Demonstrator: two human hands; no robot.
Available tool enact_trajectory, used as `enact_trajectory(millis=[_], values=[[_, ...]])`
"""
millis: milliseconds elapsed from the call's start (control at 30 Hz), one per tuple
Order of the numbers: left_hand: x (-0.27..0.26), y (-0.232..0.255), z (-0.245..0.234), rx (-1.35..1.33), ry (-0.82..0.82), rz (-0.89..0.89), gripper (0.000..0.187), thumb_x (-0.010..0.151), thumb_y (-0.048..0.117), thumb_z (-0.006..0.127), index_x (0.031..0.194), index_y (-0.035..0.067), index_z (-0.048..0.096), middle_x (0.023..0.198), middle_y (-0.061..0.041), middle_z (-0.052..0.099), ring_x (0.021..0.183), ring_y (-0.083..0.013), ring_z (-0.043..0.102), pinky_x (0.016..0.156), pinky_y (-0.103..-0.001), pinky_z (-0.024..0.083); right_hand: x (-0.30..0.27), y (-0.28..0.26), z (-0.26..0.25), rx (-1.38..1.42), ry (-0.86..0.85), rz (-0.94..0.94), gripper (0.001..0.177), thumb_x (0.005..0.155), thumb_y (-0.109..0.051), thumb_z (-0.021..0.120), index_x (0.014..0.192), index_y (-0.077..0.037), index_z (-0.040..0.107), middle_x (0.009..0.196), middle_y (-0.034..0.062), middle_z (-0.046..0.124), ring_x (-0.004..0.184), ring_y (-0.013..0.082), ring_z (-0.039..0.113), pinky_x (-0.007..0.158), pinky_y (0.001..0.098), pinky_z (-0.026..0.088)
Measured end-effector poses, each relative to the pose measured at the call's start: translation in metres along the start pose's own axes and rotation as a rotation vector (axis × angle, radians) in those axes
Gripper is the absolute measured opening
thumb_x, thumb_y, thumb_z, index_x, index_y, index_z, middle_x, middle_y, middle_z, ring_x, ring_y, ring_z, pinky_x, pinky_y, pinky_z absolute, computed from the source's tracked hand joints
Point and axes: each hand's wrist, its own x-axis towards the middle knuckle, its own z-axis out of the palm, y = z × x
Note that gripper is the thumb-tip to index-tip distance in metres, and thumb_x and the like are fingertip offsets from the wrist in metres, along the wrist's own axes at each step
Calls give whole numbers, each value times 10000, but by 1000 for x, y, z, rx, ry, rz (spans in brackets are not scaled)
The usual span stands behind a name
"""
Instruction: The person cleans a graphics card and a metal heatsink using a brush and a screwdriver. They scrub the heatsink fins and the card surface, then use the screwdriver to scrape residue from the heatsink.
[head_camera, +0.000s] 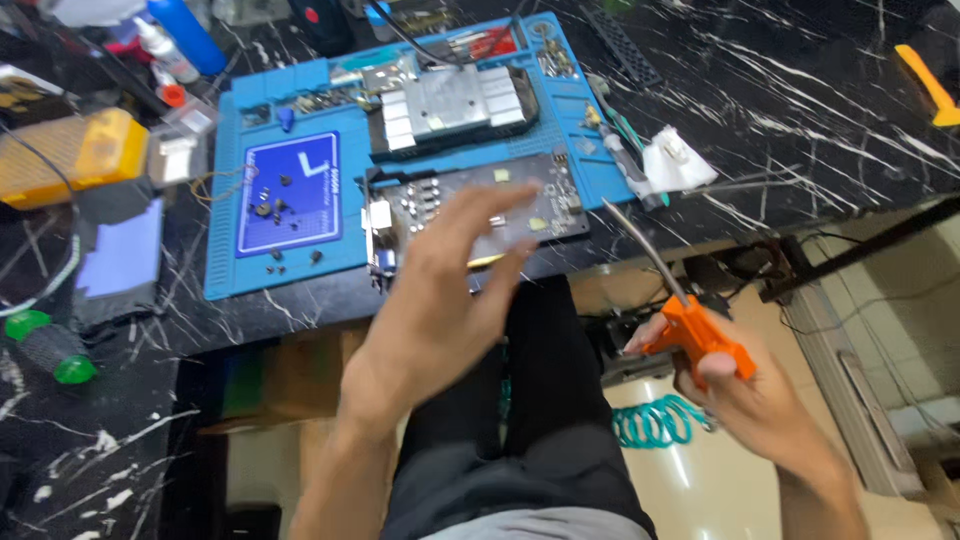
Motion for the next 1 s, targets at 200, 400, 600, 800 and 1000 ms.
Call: enact_trajectory(millis=[200,400,600,800,1000], values=[[-34,19,60,-96,-627,-265,477,1157,321,571,1518,31,685,1182,-116,818,1125,-362,770,882,-477,568,-34,104,-5,205,49,-132,895,1017,-798,702,1337,39,713,1327,205,783,679,117,516,609,244,438],[-100,-121,214,232,-736,-551,296,1013,186,660,1236,126,845,1117,-148,850,1069,-404,857,846,-544,702,-22,273,33,261,316,46,152,1221,-296,628,1230,-147,659,866,-73,637,634,40,579,671,206,480],[-110,-158,247,-202,-374,-986,815,1079,-13,483,1821,-51,147,1803,-394,308,1693,-562,321,1333,-750,333,50,334,88,-349,122,-118,402,1253,-186,511,1578,-27,684,1452,257,764,1346,427,729,1186,594,509],[-131,-180,270,-219,45,-1284,791,1087,6,542,1773,-103,163,1493,-375,509,1243,-481,695,941,-576,641,97,393,109,179,-84,228,476,1263,-339,528,1680,-115,582,1647,151,654,1419,372,642,1302,654,370],[-161,-209,290,-343,229,-1385,793,1098,95,583,1784,-101,235,1612,-437,510,1442,-614,588,1157,-744,542,140,442,115,-473,-364,371,548,1230,-397,563,1731,-183,505,1728,106,553,1515,377,537,1302,689,363]])
